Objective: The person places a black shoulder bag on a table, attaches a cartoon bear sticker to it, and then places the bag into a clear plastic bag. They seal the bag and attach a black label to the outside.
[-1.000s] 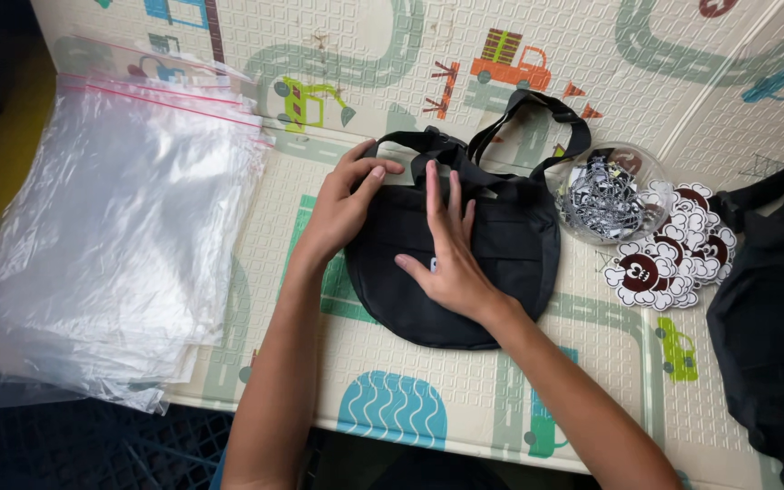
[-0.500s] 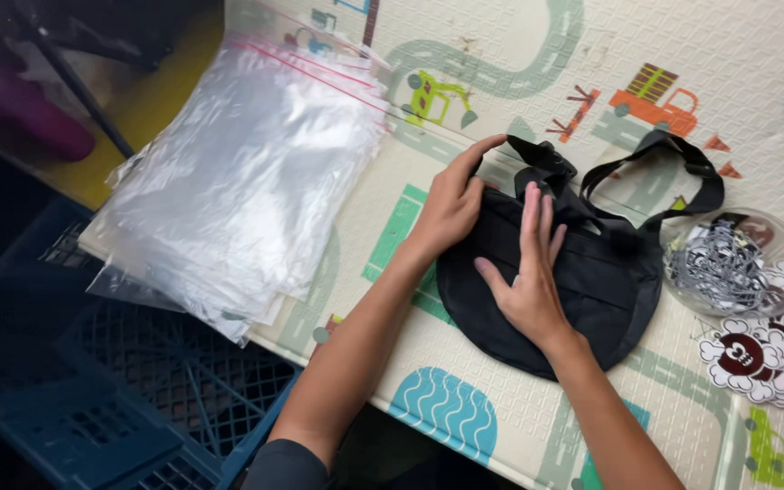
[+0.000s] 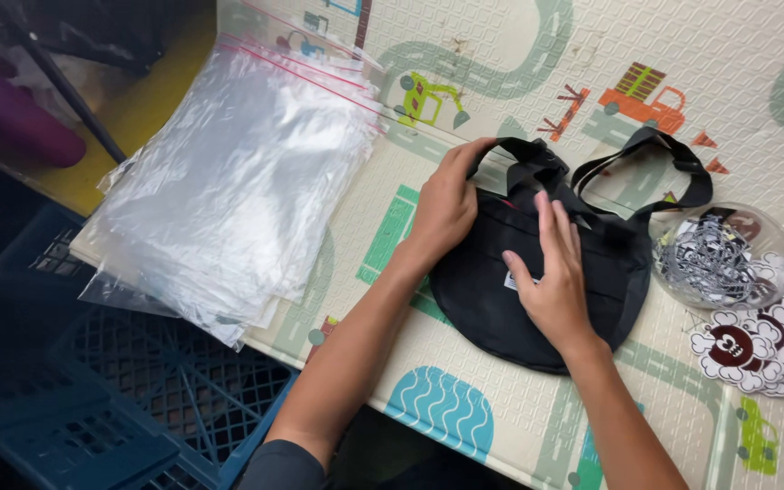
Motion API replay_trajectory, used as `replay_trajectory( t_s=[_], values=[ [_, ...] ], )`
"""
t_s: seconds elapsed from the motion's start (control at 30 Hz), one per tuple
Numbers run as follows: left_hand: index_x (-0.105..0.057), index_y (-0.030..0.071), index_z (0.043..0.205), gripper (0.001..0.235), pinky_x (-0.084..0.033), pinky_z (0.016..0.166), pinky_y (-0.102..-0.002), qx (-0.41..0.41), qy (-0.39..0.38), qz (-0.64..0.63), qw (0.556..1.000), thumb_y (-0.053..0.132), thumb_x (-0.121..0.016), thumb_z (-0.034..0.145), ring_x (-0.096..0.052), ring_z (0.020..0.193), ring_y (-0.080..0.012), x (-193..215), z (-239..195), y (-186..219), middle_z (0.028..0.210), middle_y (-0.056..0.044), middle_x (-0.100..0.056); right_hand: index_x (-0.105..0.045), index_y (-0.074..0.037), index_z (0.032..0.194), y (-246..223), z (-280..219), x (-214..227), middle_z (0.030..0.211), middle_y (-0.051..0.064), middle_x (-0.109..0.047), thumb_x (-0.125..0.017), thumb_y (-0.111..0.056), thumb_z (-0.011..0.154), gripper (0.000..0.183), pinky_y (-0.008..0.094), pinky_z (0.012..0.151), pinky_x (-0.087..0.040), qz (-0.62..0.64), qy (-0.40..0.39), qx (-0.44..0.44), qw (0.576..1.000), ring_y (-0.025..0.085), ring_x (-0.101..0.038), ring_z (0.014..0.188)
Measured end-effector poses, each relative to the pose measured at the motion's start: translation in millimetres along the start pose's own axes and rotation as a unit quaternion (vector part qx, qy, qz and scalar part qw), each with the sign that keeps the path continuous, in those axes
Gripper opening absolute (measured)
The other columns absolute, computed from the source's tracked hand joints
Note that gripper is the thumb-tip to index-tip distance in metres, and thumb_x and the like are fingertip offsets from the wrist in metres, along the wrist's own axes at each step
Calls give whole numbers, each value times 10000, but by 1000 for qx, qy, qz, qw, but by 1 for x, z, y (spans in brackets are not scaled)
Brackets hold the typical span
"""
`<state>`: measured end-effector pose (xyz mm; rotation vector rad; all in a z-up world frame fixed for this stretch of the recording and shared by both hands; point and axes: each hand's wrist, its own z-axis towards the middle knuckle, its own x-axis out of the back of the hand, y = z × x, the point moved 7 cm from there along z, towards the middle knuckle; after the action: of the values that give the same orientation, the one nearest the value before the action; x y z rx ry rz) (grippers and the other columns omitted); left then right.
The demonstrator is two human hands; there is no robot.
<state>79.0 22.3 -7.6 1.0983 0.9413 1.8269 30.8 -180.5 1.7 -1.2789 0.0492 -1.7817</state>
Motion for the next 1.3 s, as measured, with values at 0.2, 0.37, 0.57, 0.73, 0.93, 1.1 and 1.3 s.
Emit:
replay_trajectory(
  t_s=[0.2, 0.37, 0.57, 0.73, 0.93, 1.1, 1.3],
  values=[
    [-621, 186, 1623, 775, -569, 1176, -655, -33, -6, 11, 999, -147, -458, 942, -668, 1396, -536, 8, 5, 8, 1498, -209, -669, -672, -85, 1663, 63, -15, 33, 818, -36, -713, -878, -71, 847, 841, 463, 1142, -473, -129, 59, 27, 989, 216, -734, 1052],
    [-620, 202, 1603, 839, -559, 1103, -662, -62, 7, 151, 987, -143, -578, 840, -594, 1404, -530, 7, 3, 8, 1520, -183, -606, -219, -86, 1865, 31, -22, 56, 1873, 284, -188, -729, 23, 1063, 957, 686, 1294, -296, -26, -29, -46, 998, 573, -195, 1673],
    [-799, 319, 1147, 322, -425, 1076, -477, -180, -33, 247, 952, 237, -853, 840, -617, 1164, -229, -14, -5, 22, 1133, 77, -692, -789, -216, 1149, 88, -48, 63, 855, -86, -578, -871, -106, 893, 291, 408, 953, -509, -132, 131, -10, 983, 208, -630, 922],
    [-810, 302, 1159, 317, -405, 1073, -495, -165, -117, 296, 934, 407, -911, 878, -622, 1125, -239, -27, -9, 18, 1103, 54, -722, -497, 13, 1725, 50, -35, 59, 1648, 480, -449, -796, -76, 920, 863, 705, 1236, -340, -85, -6, -38, 996, 680, -372, 1566],
    [-762, 275, 1224, 348, -428, 1079, -476, -177, -140, 293, 929, 400, -895, 928, -624, 1156, -245, -29, -13, 21, 1130, 43, -720, -787, -203, 1199, 75, -44, 63, 1269, 0, -650, -911, -220, 976, 256, 448, 1086, -526, -93, 112, -41, 988, 271, -706, 1220],
    [-786, 281, 1228, 318, -409, 1120, -462, -178, -142, 284, 931, 347, -879, 931, -634, 1204, -249, -32, -15, 21, 1195, 45, -772, -682, -57, 1591, 54, -46, 66, 1605, 341, -624, -773, -80, 1048, 551, 625, 1305, -380, -82, 67, -29, 994, 517, -555, 1535],
    [-802, 274, 1262, 346, -392, 1112, -467, -167, -139, 270, 938, 366, -898, 943, -642, 1198, -256, -30, -16, 32, 1241, 62, -797, -840, -93, 1298, 54, -50, 203, 1075, 98, -862, -781, 25, 1093, 243, 391, 830, -686, -38, 257, -114, 959, 280, -850, 887]
  ],
)
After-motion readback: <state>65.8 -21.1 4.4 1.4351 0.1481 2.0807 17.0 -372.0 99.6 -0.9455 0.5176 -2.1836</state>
